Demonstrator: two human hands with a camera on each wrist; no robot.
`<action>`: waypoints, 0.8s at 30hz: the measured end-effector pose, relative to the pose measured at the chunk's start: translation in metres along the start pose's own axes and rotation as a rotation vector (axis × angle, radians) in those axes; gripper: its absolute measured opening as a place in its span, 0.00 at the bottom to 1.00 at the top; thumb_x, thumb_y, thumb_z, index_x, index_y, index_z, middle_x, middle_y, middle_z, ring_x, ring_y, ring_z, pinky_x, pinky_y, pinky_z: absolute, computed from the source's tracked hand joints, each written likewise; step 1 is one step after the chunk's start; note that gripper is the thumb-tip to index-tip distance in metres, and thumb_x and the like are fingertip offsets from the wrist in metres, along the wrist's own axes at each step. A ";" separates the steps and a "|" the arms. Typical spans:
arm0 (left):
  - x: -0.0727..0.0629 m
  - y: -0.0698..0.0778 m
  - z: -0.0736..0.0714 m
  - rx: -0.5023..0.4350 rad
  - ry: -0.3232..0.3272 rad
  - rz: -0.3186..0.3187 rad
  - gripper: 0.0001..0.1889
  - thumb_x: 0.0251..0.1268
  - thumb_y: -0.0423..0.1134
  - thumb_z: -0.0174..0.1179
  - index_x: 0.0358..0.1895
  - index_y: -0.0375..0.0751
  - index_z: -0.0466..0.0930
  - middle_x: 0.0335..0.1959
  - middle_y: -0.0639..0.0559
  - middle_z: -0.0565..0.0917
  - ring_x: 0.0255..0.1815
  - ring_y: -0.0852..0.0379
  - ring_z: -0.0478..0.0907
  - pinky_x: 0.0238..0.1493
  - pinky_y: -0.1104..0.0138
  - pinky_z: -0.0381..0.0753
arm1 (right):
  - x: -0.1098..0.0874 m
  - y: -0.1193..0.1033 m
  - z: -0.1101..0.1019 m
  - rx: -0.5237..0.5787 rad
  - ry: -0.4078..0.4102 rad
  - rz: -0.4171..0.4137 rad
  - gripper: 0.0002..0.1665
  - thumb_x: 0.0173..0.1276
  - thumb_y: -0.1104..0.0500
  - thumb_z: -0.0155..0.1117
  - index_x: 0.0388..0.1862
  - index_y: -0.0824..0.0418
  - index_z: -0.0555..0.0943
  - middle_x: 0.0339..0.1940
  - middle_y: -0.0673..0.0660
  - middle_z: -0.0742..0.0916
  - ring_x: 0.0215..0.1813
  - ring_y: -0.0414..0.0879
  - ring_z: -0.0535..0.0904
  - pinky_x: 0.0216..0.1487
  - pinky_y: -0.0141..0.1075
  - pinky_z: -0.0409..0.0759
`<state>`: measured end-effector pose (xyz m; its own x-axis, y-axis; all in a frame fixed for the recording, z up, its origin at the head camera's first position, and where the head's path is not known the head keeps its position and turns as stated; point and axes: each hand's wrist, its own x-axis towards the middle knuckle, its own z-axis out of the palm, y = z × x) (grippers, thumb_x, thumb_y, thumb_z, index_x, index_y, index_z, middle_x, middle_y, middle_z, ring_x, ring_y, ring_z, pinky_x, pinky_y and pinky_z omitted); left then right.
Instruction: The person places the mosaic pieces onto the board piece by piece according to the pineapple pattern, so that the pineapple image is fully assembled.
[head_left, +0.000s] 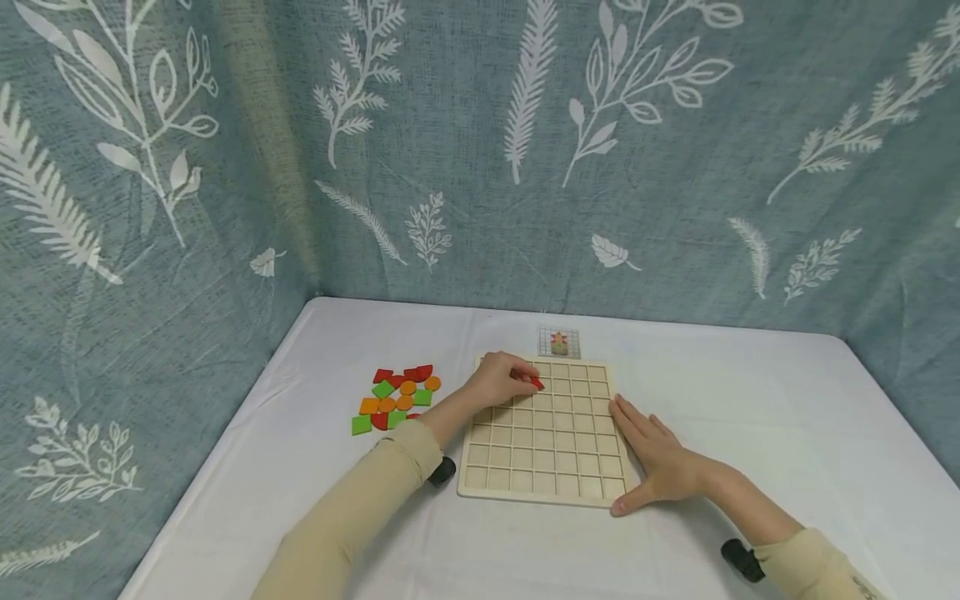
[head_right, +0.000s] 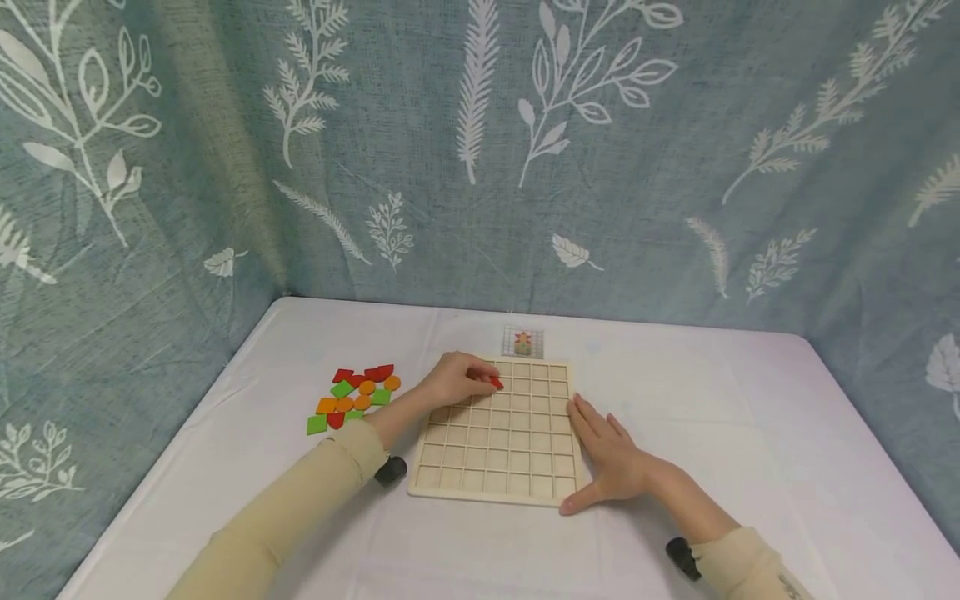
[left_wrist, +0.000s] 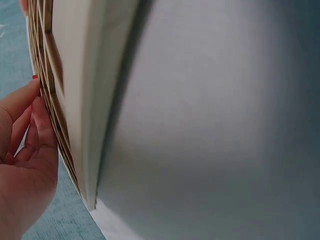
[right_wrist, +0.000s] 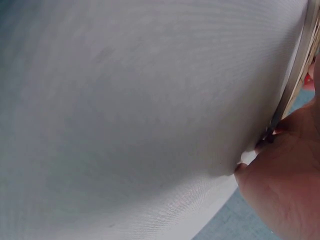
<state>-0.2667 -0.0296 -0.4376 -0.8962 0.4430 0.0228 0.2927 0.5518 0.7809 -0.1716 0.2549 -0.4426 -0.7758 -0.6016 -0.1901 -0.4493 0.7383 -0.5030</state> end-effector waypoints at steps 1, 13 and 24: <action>0.000 0.001 0.001 0.006 -0.007 -0.003 0.13 0.59 0.33 0.69 0.48 0.35 0.86 0.33 0.50 0.86 0.35 0.58 0.80 0.40 0.70 0.77 | 0.000 0.000 0.000 0.005 0.000 0.002 0.83 0.44 0.30 0.76 0.76 0.73 0.35 0.77 0.71 0.40 0.77 0.68 0.38 0.70 0.64 0.35; 0.000 0.005 0.003 0.005 -0.042 -0.046 0.14 0.64 0.34 0.64 0.53 0.38 0.85 0.44 0.47 0.84 0.45 0.52 0.79 0.43 0.68 0.77 | 0.000 -0.001 -0.001 -0.004 0.012 -0.007 0.83 0.43 0.31 0.76 0.76 0.73 0.36 0.77 0.72 0.40 0.77 0.68 0.39 0.69 0.65 0.36; -0.003 0.005 0.003 -0.018 -0.044 -0.027 0.13 0.67 0.33 0.60 0.52 0.38 0.85 0.45 0.47 0.83 0.46 0.51 0.78 0.44 0.68 0.77 | 0.000 -0.002 -0.002 0.004 0.009 0.010 0.83 0.43 0.31 0.76 0.77 0.72 0.36 0.78 0.71 0.40 0.77 0.68 0.39 0.70 0.64 0.35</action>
<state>-0.2619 -0.0258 -0.4355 -0.8881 0.4589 -0.0250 0.2623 0.5509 0.7923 -0.1717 0.2539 -0.4405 -0.7844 -0.5912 -0.1878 -0.4396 0.7434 -0.5042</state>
